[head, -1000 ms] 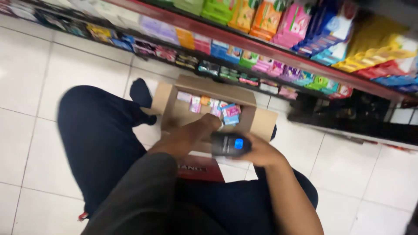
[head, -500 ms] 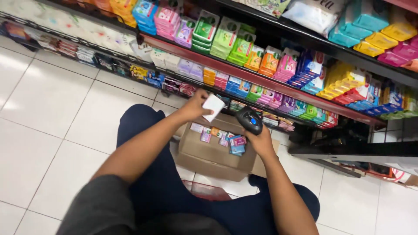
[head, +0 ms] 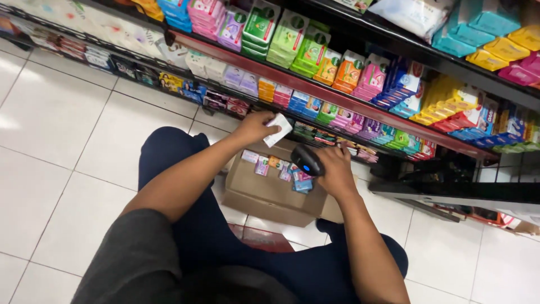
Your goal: Scanning toiletries from a store shelf and placing them into a cardboard box.
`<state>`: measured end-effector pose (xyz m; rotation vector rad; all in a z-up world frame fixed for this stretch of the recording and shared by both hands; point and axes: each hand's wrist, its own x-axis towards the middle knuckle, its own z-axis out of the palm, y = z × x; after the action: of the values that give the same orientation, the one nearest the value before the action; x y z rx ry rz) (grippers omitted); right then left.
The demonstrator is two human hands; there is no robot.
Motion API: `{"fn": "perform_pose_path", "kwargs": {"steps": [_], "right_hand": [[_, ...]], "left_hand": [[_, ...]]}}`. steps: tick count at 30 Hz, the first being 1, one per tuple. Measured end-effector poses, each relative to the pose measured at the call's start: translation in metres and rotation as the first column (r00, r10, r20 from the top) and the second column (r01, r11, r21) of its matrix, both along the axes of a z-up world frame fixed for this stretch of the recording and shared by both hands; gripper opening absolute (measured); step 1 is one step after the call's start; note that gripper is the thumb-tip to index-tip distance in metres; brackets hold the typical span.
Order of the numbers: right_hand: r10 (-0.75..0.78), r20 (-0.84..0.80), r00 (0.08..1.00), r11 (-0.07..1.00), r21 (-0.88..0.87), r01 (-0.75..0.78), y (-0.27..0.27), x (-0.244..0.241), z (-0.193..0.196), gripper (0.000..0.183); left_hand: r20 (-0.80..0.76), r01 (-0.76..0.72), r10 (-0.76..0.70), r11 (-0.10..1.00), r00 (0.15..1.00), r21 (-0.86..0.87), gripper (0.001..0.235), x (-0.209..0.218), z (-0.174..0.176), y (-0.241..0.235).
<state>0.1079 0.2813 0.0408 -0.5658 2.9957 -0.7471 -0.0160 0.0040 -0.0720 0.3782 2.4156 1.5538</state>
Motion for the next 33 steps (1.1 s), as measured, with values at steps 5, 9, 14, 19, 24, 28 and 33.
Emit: {"fn": "perform_pose_path", "kwargs": {"steps": [5, 9, 14, 19, 24, 28, 33], "right_hand": [[0.027, 0.023, 0.999, 0.993, 0.112, -0.029, -0.003, -0.005, 0.005, 0.061], [0.078, 0.022, 0.997, 0.989, 0.123, -0.080, -0.004, -0.005, -0.001, 0.059], [0.121, -0.012, 0.993, 0.984, 0.134, -0.118, -0.008, -0.005, 0.000, 0.050], [0.151, -0.026, 0.988, 0.985, 0.084, -0.148, -0.013, -0.006, 0.007, 0.052], [0.167, 0.019, 0.986, 0.979, 0.119, -0.168, -0.014, -0.007, 0.004, 0.043], [0.160, -0.012, 0.987, 0.981, 0.109, -0.158, -0.013, -0.009, 0.004, 0.040], [0.152, 0.008, 0.988, 0.979, 0.135, -0.152, -0.011, -0.008, 0.001, 0.038]], "left_hand": [[0.173, 0.112, -0.089, 0.986, 0.981, -0.127, 0.048, 0.005, -0.012, 0.012], [0.138, 0.179, -0.148, 0.952, 0.979, -0.250, 0.050, 0.013, 0.005, 0.013], [0.244, 0.194, -0.123, 0.936, 0.962, -0.295, 0.048, 0.015, 0.001, 0.017], [0.204, 0.202, -0.136, 0.913, 0.970, -0.355, 0.048, 0.013, -0.010, 0.017], [0.138, 0.204, -0.163, 0.906, 0.977, -0.372, 0.056, 0.013, -0.019, 0.015], [0.150, 0.205, -0.160, 0.909, 0.976, -0.364, 0.057, 0.011, -0.014, 0.017], [0.105, 0.220, -0.194, 0.899, 0.975, -0.380, 0.055, 0.012, -0.015, 0.018]]}}
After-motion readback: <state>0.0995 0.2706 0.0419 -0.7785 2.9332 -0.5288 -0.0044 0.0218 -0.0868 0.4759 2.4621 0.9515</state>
